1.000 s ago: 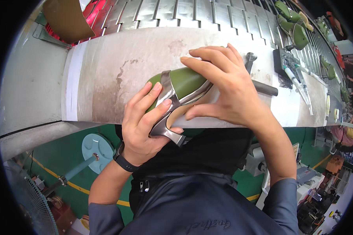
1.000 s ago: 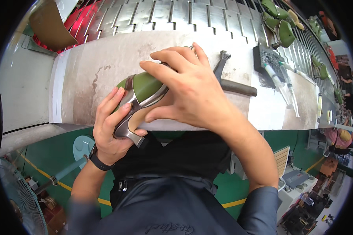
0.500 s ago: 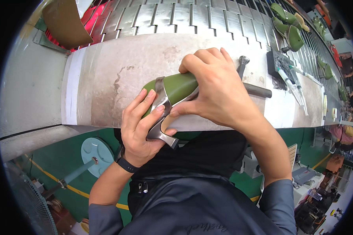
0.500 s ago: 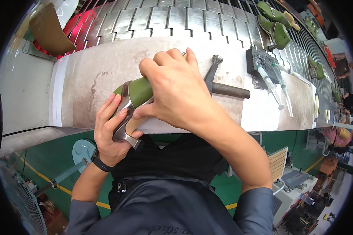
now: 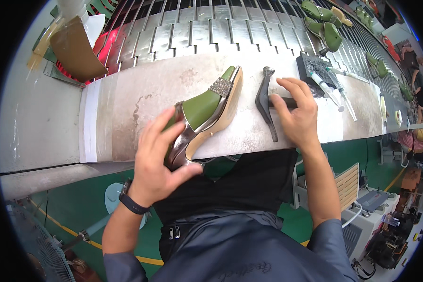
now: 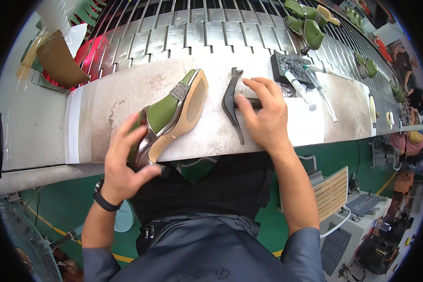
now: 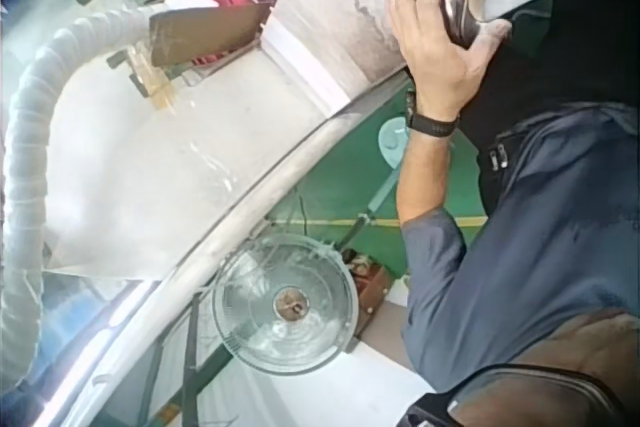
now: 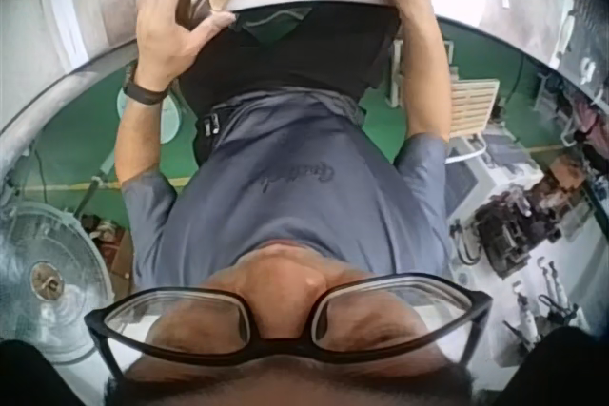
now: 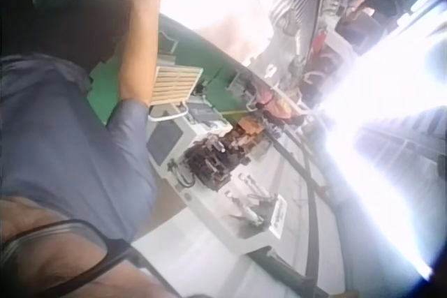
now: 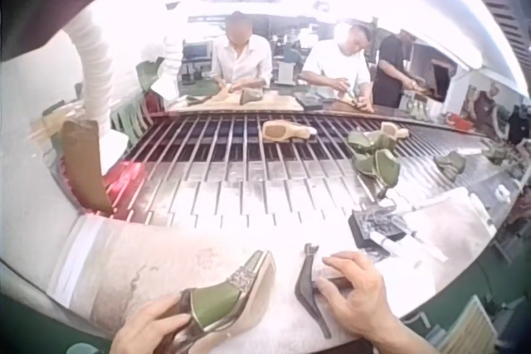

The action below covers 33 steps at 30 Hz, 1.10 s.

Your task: The person applies adhesive using a syringe to the seams of a green and silver heeled shoe, presses and hammers the outsole into place, and uses a wooden tool to smooth the sole against the upper.

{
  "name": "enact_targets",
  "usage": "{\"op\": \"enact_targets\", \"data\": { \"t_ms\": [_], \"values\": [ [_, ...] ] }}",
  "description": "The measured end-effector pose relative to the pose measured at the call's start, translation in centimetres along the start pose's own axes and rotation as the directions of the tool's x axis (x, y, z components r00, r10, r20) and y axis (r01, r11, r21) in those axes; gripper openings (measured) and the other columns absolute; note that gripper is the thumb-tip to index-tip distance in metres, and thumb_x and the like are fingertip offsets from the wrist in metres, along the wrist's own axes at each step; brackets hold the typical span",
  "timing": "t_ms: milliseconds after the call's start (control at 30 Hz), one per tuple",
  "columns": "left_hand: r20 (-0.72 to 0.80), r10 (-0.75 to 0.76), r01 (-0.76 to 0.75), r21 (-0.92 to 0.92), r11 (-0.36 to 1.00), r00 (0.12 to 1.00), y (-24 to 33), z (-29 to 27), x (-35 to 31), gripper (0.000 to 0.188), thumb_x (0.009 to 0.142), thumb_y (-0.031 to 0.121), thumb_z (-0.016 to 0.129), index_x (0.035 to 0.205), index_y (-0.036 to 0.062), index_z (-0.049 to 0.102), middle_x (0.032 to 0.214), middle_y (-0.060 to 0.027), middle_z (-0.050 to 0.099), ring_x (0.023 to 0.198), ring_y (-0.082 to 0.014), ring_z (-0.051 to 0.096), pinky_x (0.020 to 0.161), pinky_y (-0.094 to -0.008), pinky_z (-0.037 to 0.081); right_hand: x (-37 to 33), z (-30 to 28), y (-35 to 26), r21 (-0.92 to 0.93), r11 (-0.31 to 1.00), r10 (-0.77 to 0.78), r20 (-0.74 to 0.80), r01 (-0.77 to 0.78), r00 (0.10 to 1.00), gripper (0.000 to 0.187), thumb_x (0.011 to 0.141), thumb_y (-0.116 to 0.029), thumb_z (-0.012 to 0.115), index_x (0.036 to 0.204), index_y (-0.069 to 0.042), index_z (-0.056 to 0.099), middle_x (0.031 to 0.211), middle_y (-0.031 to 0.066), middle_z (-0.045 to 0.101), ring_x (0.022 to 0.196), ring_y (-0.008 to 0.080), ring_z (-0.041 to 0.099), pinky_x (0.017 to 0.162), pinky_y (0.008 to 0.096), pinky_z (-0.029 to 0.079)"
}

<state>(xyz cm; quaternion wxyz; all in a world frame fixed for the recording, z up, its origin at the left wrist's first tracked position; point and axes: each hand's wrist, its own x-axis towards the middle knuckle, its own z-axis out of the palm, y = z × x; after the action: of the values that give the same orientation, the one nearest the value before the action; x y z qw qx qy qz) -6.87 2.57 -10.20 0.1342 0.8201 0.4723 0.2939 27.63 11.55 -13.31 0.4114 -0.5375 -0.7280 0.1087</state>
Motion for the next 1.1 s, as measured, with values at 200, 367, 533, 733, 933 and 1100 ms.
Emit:
{"op": "enact_targets", "data": {
  "t_ms": [200, 367, 533, 733, 933, 1100],
  "values": [
    [0.133, -0.101, 0.106, -0.028, 0.994, 0.986, -0.2, 1.0, 7.3, 0.095, 0.076, 0.035, 0.094, 0.148, -0.0069, 0.049, 0.144, -0.0293, 0.058, 0.131, -0.0445, 0.059, 0.112, -0.0467, 0.046, -1.1, -0.2, 0.6, -0.073, 0.995, -0.066, 0.082, 0.072, 0.994, 0.039, 0.089, -0.009, 0.077, 0.128, -0.007, 0.074, 0.118, 0.0146, 0.071, 0.110, 0.0334, 0.065, 0.098, 0.0419, 0.050],
    [0.359, -0.257, 0.353, -0.236, 0.905, 0.897, 0.1, 0.9, 9.0, 0.083, 0.079, 0.034, 0.093, 0.142, -0.0073, 0.058, 0.127, -0.0261, 0.069, 0.119, -0.0393, 0.067, 0.105, -0.0420, 0.051, -1.3, 0.0, 0.3, -0.118, 0.985, -0.114, 0.080, 0.123, 0.990, 0.041, 0.087, -0.009, 0.077, 0.128, -0.008, 0.074, 0.118, 0.0130, 0.071, 0.108, 0.0317, 0.064, 0.098, 0.0425, 0.048],
    [0.287, -0.217, 0.282, -0.208, 0.937, 0.933, -0.6, 1.6, 8.6, 0.082, 0.079, 0.034, 0.093, 0.142, -0.0051, 0.059, 0.124, -0.0250, 0.070, 0.115, -0.0386, 0.069, 0.102, -0.0417, 0.053, -1.0, -0.3, 0.0, -0.157, 0.965, -0.196, 0.112, 0.212, 0.974, 0.045, 0.085, -0.004, 0.074, 0.129, -0.008, 0.073, 0.118, 0.0119, 0.070, 0.107, 0.0318, 0.064, 0.100, 0.0438, 0.045],
    [0.221, -0.182, 0.199, -0.060, 0.978, 0.958, 0.1, 2.5, 9.5, 0.084, 0.083, 0.036, 0.089, 0.148, -0.0049, 0.052, 0.123, -0.0277, 0.069, 0.114, -0.0430, 0.068, 0.100, -0.0444, 0.053, -1.6, 0.3, -0.8, -0.242, 0.918, -0.283, 0.158, 0.315, 0.946, 0.053, 0.081, 0.005, 0.066, 0.132, -0.008, 0.072, 0.119, 0.0146, 0.068, 0.108, 0.0339, 0.062, 0.100, 0.0470, 0.045],
    [0.222, -0.146, 0.175, -0.114, 0.978, 0.964, 0.0, 2.7, 9.6, 0.084, 0.086, 0.039, 0.085, 0.150, -0.0022, 0.051, 0.118, -0.0282, 0.070, 0.107, -0.0464, 0.067, 0.094, -0.0507, 0.053, -2.5, -1.2, -5.4, -0.274, 0.957, 0.017, 0.396, 0.100, 0.918, 0.050, 0.081, 0.004, 0.066, 0.131, 0.001, 0.066, 0.112, 0.0164, 0.068, 0.103, 0.0360, 0.065, 0.087, 0.0388, 0.054],
    [0.260, -0.186, 0.228, -0.143, 0.963, 0.948, 0.5, 2.3, 9.8, 0.092, 0.085, 0.031, 0.087, 0.161, 0.0060, 0.042, 0.128, -0.0285, 0.068, 0.114, -0.0443, 0.068, 0.100, -0.0465, 0.053, -2.3, -0.8, -5.8, 0.226, 0.974, -0.033, 0.280, -0.032, 0.959, 0.035, 0.088, -0.004, 0.078, 0.122, -0.001, 0.070, 0.103, 0.0171, 0.070, 0.092, 0.0282, 0.068, 0.087, 0.0345, 0.054]
  ]
}}
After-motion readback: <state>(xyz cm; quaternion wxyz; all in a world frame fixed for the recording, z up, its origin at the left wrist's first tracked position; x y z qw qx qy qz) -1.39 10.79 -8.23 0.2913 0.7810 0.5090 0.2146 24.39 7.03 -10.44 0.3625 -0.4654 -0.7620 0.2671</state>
